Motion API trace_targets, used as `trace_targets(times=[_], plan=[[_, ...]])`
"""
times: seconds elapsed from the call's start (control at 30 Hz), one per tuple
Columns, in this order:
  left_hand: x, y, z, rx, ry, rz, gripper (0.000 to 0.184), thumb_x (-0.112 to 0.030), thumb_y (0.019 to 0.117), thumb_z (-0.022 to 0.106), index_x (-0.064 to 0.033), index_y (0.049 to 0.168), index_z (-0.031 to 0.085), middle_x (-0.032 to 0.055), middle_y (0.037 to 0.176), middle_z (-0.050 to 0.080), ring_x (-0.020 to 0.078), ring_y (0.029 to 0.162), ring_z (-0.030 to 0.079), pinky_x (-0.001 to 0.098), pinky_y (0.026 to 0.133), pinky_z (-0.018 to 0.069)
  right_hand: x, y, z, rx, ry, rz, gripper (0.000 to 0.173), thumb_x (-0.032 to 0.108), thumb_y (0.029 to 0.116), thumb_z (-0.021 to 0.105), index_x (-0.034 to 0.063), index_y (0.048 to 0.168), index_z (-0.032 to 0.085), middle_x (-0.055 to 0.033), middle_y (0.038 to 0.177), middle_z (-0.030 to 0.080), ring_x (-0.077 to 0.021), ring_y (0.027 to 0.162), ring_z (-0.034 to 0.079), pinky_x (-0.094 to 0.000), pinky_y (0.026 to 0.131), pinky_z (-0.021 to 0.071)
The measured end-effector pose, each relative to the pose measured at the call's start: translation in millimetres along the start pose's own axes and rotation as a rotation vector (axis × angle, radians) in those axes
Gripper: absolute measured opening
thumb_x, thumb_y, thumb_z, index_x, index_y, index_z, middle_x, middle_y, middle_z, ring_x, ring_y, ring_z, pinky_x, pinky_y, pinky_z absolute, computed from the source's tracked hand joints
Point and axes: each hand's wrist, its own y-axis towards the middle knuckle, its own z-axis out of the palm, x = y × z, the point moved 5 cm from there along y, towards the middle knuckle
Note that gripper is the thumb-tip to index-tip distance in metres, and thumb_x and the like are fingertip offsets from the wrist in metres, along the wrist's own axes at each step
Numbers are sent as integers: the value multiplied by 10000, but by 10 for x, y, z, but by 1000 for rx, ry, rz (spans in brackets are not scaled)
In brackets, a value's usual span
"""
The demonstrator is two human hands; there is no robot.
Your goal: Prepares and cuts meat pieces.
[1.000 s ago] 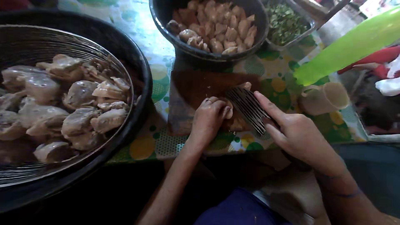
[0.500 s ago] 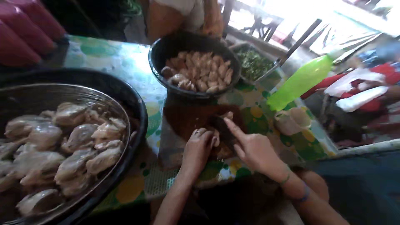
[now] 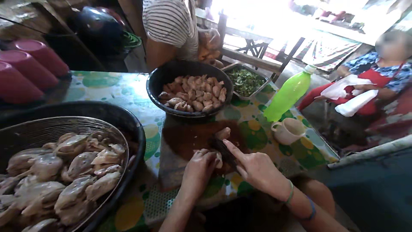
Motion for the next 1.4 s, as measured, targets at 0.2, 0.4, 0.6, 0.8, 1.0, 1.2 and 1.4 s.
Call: trace_targets(times=[0.2, 0.4, 0.6, 0.8, 1.0, 1.2, 1.4], plan=[[-318, 274, -756, -456, 65, 256, 249, -252, 1017, 605, -77, 1041, 782, 108, 1024, 754, 292, 1005, 702, 477, 869, 564, 10, -11, 32, -70, -54, 43, 585, 164, 987, 599, 52, 1539, 440, -141, 688, 682, -365, 615, 690, -517, 574, 557], [-941, 916, -741, -285, -173, 688, 415, -294, 1097, 401, -94, 1276, 718, 93, 1313, 676, 267, 1322, 531, 424, 1131, 388, 107, 82, -69, 201, -107, 188, 317, 205, 1079, 480, -18, 1297, 535, -225, 873, 701, -425, 867, 724, -550, 747, 564], [-427, 1139, 184, 182, -185, 460, 502, -251, 1104, 435, -93, 1580, 407, 134, 1642, 382, 330, 1555, 276, 516, 1261, 232, 140, 129, -74, 269, -159, 198, 385, 155, 1075, 457, -52, 1396, 506, -276, 1025, 697, -463, 1009, 690, -586, 846, 534], [-174, 327, -278, -162, -41, 331, 243, -207, 1026, 622, -63, 1189, 729, 128, 1195, 703, 292, 1200, 628, 448, 1029, 513, -339, 188, 91, 310, 46, 228, 323, 275, 1083, 507, 22, 1277, 554, -212, 892, 672, -400, 836, 688, -582, 745, 534], [240, -338, 236, -66, 78, 226, 257, -141, 976, 688, -47, 1209, 738, 155, 1200, 723, 332, 1133, 695, 462, 929, 584, -272, 131, 104, 221, -5, 213, 287, 269, 1079, 518, 11, 1195, 565, -191, 802, 647, -391, 780, 681, -560, 689, 524], [246, -299, 345, -101, 146, 278, 304, -168, 993, 661, -14, 1249, 714, 178, 1274, 698, 343, 1199, 668, 437, 988, 557, -80, -37, 113, -9, -170, 16, 185, 171, 1032, 559, -10, 1031, 596, -159, 622, 592, -402, 629, 670, -521, 540, 496], [283, -295, 373, -120, 117, 315, 306, -179, 989, 675, -23, 1249, 715, 167, 1230, 710, 325, 1165, 677, 409, 978, 560, -194, 175, 149, 103, -87, 107, 245, 250, 1062, 543, 17, 1124, 583, -162, 724, 631, -394, 722, 682, -549, 615, 517]])
